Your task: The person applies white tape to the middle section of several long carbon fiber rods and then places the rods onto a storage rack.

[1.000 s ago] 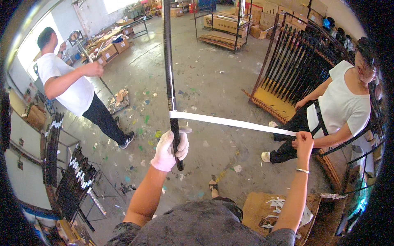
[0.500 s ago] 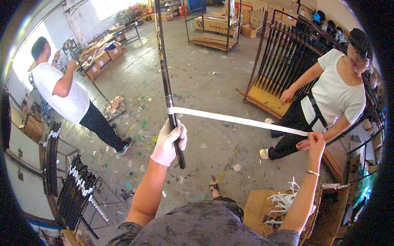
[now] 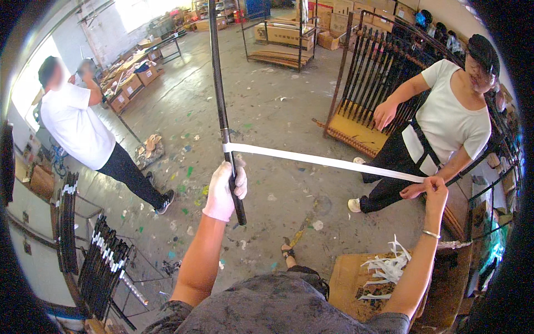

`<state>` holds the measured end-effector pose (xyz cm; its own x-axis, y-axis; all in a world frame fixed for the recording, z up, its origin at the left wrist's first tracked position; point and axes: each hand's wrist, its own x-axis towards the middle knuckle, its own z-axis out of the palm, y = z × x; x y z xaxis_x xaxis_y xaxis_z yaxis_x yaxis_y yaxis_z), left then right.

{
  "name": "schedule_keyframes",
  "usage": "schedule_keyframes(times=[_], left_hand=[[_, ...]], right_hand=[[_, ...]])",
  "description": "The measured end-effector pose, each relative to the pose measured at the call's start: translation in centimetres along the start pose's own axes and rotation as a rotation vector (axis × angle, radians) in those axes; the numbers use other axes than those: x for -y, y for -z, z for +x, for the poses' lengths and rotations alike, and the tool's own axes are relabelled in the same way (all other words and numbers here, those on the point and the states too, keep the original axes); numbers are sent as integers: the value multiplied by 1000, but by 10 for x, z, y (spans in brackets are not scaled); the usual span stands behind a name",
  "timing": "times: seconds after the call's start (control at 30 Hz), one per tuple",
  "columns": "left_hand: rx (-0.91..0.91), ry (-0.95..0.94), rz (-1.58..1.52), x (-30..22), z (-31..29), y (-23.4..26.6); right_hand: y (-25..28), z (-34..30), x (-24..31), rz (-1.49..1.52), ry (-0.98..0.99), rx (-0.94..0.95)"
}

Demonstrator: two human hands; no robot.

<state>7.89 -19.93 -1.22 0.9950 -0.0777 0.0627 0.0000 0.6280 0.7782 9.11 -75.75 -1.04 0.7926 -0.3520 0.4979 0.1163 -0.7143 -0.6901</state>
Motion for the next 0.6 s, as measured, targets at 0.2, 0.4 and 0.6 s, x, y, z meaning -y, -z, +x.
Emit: schedule_keyframes(times=[0.2, 0.4, 0.6], left_hand=[[-108, -99, 217, 12, 6, -2], [-8, 17, -70, 10, 9, 7], [-353, -32, 387, 36, 33, 25]], right_hand=[[8, -6, 2, -25, -3, -8], [14, -17, 10, -14, -37, 14], [29, -34, 0, -187, 35, -34]])
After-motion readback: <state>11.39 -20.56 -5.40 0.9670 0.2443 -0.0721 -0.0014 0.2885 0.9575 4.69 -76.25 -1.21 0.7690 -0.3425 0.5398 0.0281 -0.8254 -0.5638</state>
